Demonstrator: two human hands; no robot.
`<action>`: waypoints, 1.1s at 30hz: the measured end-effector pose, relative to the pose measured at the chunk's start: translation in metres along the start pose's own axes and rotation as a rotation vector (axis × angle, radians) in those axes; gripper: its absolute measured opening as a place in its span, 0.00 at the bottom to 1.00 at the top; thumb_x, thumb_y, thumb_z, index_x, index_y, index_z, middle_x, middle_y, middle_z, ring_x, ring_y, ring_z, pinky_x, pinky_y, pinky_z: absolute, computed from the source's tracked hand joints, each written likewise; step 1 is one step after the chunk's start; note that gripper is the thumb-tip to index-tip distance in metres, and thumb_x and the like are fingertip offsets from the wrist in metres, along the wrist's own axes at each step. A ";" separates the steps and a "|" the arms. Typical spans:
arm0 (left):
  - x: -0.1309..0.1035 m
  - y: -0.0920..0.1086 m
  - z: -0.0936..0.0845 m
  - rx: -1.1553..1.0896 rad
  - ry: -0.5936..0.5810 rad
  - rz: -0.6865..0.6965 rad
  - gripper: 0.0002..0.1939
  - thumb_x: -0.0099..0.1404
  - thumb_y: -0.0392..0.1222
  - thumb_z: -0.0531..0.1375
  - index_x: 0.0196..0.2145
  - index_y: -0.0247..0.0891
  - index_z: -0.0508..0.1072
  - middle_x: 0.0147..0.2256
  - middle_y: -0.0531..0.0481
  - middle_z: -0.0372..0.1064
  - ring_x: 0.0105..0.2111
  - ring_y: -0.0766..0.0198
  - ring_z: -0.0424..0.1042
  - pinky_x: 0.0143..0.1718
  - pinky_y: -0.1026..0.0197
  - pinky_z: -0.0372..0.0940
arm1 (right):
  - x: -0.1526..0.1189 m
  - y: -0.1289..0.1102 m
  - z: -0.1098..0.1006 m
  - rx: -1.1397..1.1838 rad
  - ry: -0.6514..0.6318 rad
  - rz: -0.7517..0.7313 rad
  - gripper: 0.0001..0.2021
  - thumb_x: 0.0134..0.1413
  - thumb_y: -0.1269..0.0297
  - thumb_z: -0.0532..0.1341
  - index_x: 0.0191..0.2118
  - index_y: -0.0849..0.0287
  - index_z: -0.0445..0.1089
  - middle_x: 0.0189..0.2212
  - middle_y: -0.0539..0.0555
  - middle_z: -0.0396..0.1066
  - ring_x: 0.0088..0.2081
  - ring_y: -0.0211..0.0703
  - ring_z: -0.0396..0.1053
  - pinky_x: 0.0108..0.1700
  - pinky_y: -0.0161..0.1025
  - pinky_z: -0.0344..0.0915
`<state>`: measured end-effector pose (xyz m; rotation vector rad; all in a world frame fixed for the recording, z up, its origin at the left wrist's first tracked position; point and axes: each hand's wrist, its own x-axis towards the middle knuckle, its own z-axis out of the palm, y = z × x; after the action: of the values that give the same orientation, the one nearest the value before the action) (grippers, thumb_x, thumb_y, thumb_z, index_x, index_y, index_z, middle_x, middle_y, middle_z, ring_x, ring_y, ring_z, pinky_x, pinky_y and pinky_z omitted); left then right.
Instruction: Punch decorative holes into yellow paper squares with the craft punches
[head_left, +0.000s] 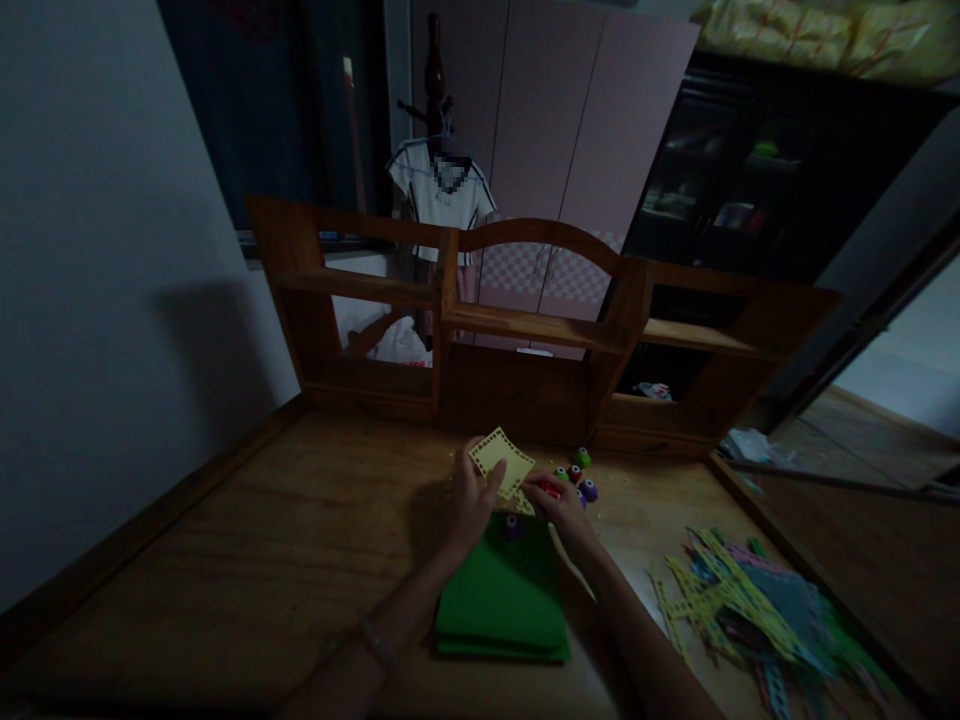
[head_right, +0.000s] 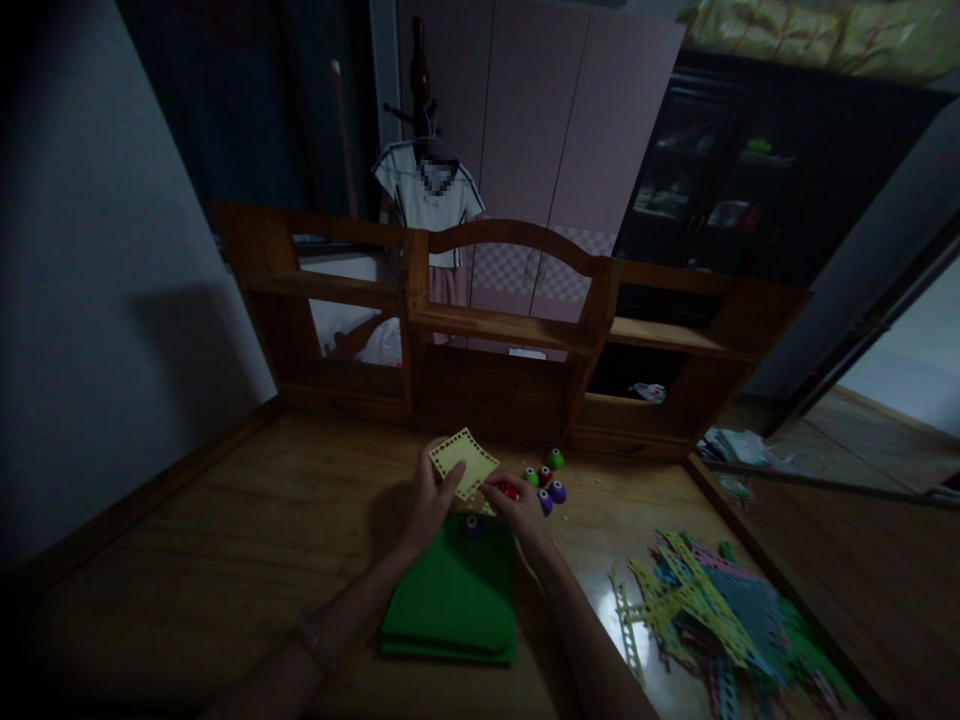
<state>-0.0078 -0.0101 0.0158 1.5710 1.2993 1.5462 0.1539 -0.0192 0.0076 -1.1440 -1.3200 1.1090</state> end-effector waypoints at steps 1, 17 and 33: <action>0.001 0.003 -0.002 0.005 0.072 0.053 0.26 0.63 0.49 0.55 0.56 0.38 0.58 0.53 0.41 0.62 0.50 0.59 0.65 0.48 0.58 0.62 | 0.000 -0.001 0.000 -0.005 0.014 -0.011 0.15 0.44 0.52 0.65 0.31 0.59 0.72 0.20 0.48 0.60 0.21 0.34 0.52 0.22 0.32 0.45; -0.001 -0.005 0.005 0.300 -0.101 0.450 0.07 0.62 0.40 0.57 0.34 0.43 0.76 0.38 0.50 0.73 0.49 0.61 0.65 0.60 0.47 0.47 | 0.002 0.002 0.000 -0.040 0.058 -0.045 0.17 0.45 0.49 0.64 0.32 0.60 0.73 0.22 0.49 0.64 0.23 0.36 0.56 0.23 0.33 0.49; -0.002 -0.003 0.003 0.361 -0.071 0.460 0.07 0.60 0.41 0.59 0.34 0.42 0.76 0.39 0.48 0.72 0.48 0.60 0.65 0.58 0.48 0.52 | 0.002 0.002 0.003 -0.169 0.003 -0.176 0.12 0.51 0.54 0.61 0.33 0.58 0.73 0.31 0.53 0.71 0.34 0.45 0.66 0.38 0.38 0.60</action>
<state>-0.0050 -0.0102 0.0116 2.2579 1.2895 1.5536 0.1510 -0.0169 0.0053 -1.1262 -1.5043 0.8805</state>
